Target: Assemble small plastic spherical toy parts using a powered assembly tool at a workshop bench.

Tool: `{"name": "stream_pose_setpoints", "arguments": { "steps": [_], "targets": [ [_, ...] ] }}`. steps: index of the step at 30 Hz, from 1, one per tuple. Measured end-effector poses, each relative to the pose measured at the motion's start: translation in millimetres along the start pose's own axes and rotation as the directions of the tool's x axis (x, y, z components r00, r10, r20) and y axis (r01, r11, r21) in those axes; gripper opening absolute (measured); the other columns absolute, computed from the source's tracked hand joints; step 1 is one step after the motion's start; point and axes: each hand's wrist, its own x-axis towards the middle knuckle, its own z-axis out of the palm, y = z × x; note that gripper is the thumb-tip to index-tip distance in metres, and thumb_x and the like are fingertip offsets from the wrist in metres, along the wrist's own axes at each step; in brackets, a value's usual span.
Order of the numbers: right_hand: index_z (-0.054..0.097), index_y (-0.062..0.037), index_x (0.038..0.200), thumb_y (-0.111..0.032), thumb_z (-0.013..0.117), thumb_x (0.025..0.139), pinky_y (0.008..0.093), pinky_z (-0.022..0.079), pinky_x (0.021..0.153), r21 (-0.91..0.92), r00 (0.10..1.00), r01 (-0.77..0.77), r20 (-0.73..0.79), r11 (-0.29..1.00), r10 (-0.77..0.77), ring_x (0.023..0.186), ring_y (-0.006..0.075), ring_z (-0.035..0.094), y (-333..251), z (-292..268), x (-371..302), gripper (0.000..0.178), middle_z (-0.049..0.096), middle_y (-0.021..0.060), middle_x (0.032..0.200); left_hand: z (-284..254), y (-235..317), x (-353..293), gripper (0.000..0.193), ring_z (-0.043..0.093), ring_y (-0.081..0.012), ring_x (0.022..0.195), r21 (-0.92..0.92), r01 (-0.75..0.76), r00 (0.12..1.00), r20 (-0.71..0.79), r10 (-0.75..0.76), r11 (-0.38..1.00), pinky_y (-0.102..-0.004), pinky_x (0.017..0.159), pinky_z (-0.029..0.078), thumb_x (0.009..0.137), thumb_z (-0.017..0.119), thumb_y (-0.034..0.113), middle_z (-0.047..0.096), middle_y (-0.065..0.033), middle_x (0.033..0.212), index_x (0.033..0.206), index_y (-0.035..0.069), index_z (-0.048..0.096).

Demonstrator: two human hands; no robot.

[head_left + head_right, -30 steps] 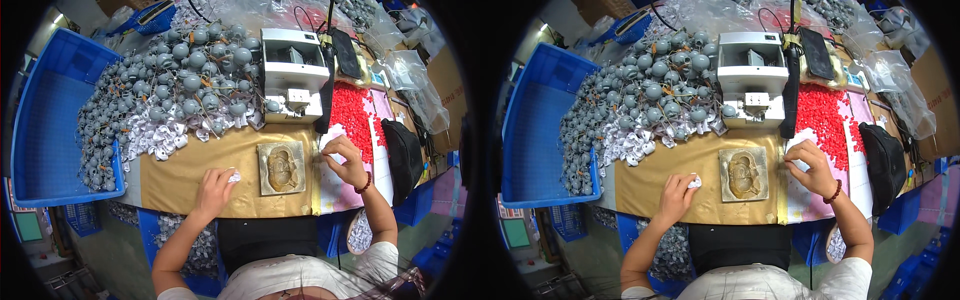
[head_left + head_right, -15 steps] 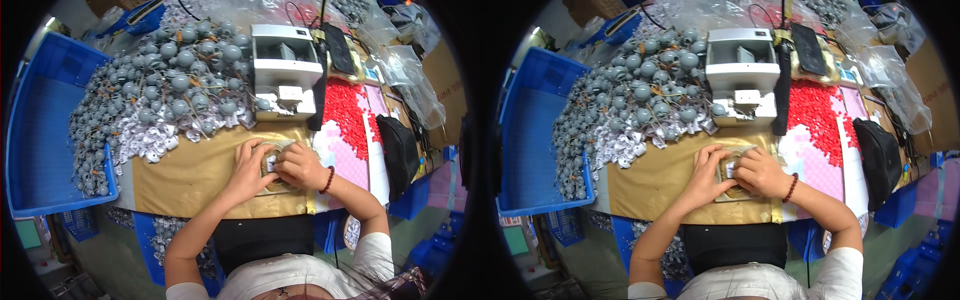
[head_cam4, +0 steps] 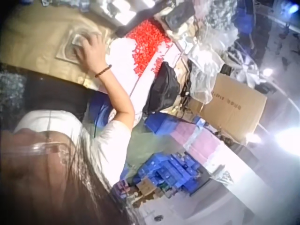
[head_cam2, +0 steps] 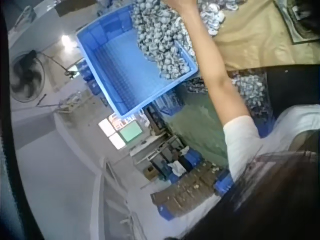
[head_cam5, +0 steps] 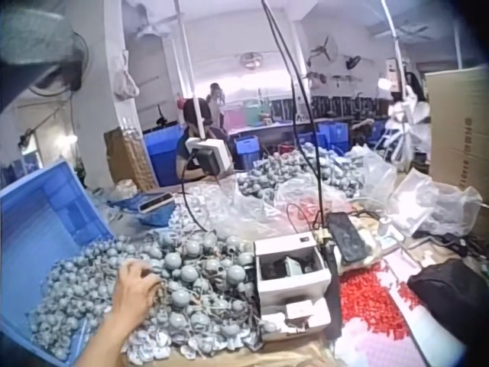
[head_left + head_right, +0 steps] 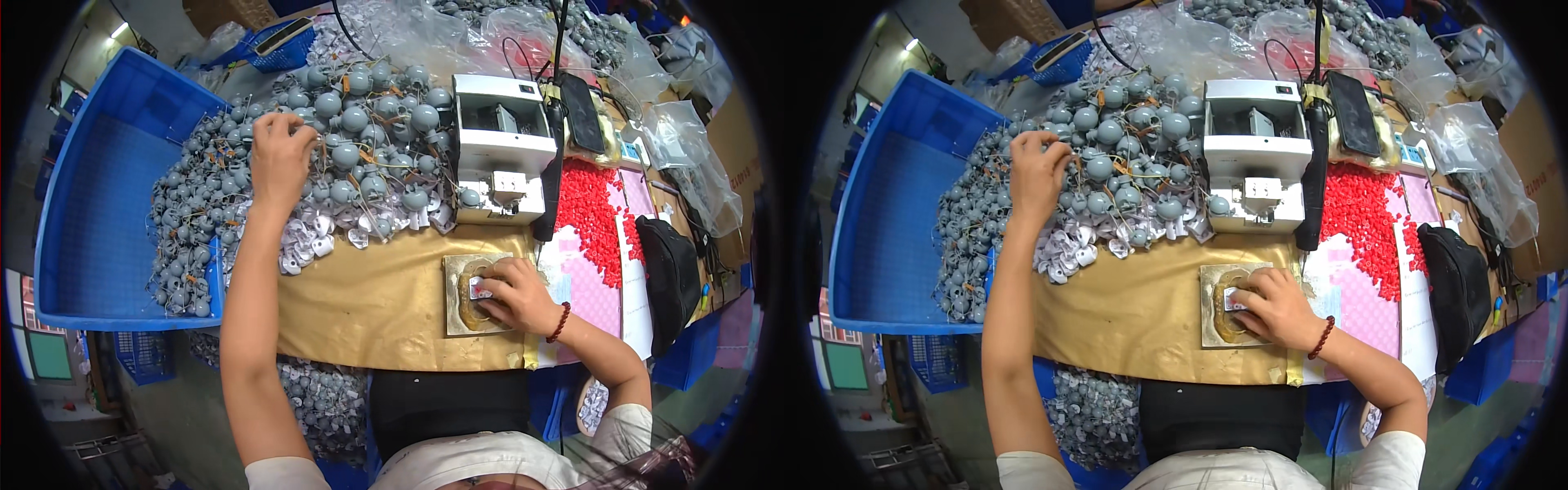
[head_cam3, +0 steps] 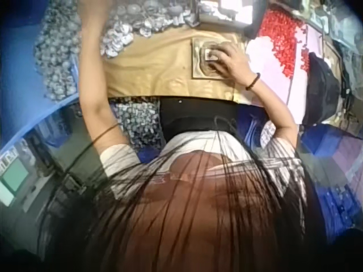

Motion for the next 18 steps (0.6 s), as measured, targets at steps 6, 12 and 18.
{"name": "stream_pose_setpoints", "arguments": {
  "steps": [6,12,18],
  "targets": [
    [0.064,-0.0050,0.118,-0.007,0.078,0.078,0.0431,0.049,0.090,0.152,0.975,-0.048,-0.209,0.987,0.079,0.103,0.0337,0.059,-4.6,-43.7,19.5,0.042,0.060,0.0152,0.114,-60.4,35.8,8.0,0.010,0.060,-0.0340,0.110,-0.258,0.008,0.998,-0.054,-0.023,0.966,-0.0432,0.096,0.047,0.082,0.070,0.001,0.070,-0.0081,0.102,0.090,0.007,0.070],
    [0.063,-0.0026,0.120,-0.007,0.077,0.081,0.0400,0.050,0.089,0.163,0.938,0.122,-0.341,0.979,-0.060,0.106,0.0330,0.060,-29.9,-70.3,68.0,0.042,0.062,0.0167,0.118,-80.1,110.9,-17.1,0.010,0.065,-0.0314,0.097,-0.637,0.178,0.984,0.126,-0.126,0.750,-0.0419,0.087,0.049,0.084,0.066,0.001,0.069,-0.0118,0.098,0.094,0.005,0.065],
    [0.057,-0.0013,0.126,-0.007,0.072,0.088,0.0393,0.053,0.090,0.451,0.979,-0.072,-0.139,0.890,0.150,0.105,0.0308,0.064,-41.9,-42.6,86.9,0.041,0.063,0.0182,0.116,-36.6,160.4,-54.6,0.008,0.064,-0.0301,0.082,-0.761,0.296,0.943,0.328,-0.051,0.578,-0.0400,0.075,0.050,0.086,0.065,0.005,0.065,-0.0117,0.085,0.093,0.005,0.062]
  ]
}}
